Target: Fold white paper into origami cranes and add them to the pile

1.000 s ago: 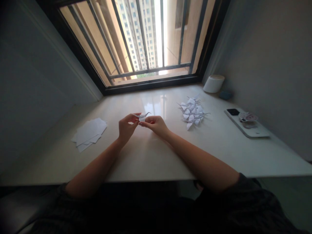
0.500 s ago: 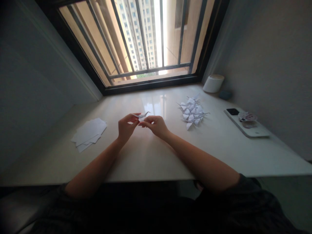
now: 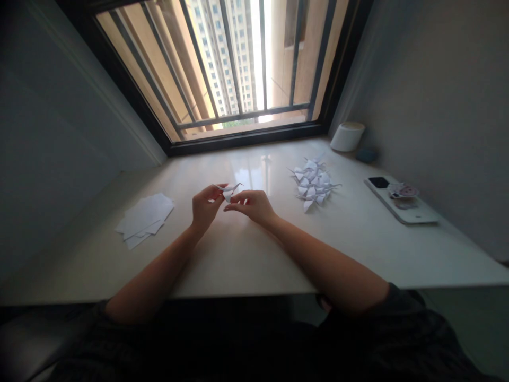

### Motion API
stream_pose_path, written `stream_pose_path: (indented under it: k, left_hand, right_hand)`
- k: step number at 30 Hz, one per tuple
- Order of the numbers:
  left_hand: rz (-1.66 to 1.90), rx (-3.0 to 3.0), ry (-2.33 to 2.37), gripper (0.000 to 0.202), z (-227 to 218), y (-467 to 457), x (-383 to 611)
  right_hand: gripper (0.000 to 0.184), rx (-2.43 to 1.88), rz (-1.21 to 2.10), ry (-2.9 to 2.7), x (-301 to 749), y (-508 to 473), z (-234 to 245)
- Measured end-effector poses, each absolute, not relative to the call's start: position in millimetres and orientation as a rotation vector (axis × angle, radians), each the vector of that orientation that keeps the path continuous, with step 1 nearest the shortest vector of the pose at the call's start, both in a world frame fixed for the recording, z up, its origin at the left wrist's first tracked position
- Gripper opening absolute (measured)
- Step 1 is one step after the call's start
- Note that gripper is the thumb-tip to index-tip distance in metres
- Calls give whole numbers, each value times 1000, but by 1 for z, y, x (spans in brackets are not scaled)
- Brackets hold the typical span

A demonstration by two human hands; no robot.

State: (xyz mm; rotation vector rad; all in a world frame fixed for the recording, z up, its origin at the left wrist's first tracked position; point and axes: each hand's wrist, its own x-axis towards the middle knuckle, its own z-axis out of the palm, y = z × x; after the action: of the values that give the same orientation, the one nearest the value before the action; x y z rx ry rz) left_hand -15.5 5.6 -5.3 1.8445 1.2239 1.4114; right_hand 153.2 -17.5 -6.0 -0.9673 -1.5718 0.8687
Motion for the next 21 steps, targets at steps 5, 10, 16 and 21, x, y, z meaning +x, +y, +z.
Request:
stream_pose_path:
  k: [5,10,16,21]
  left_hand:
    - [1451,1703,1128,24,-9,12,-16]
    - [1400,1708,1085,22,-9,10,-15]
    - [1388,1707,1059,22,-9,11,-16]
    - [1390,1716,1056,23,-10,12,-16]
  right_hand:
    - [36,-1097,693,-1361,161,-14,-2]
    - [31,-1117,555,-1342,167,-4,-4]
    - [29,-1121,493,-1442,169,-2,-8]
    - [30,-1095,515,-1474,170,-1,-11]
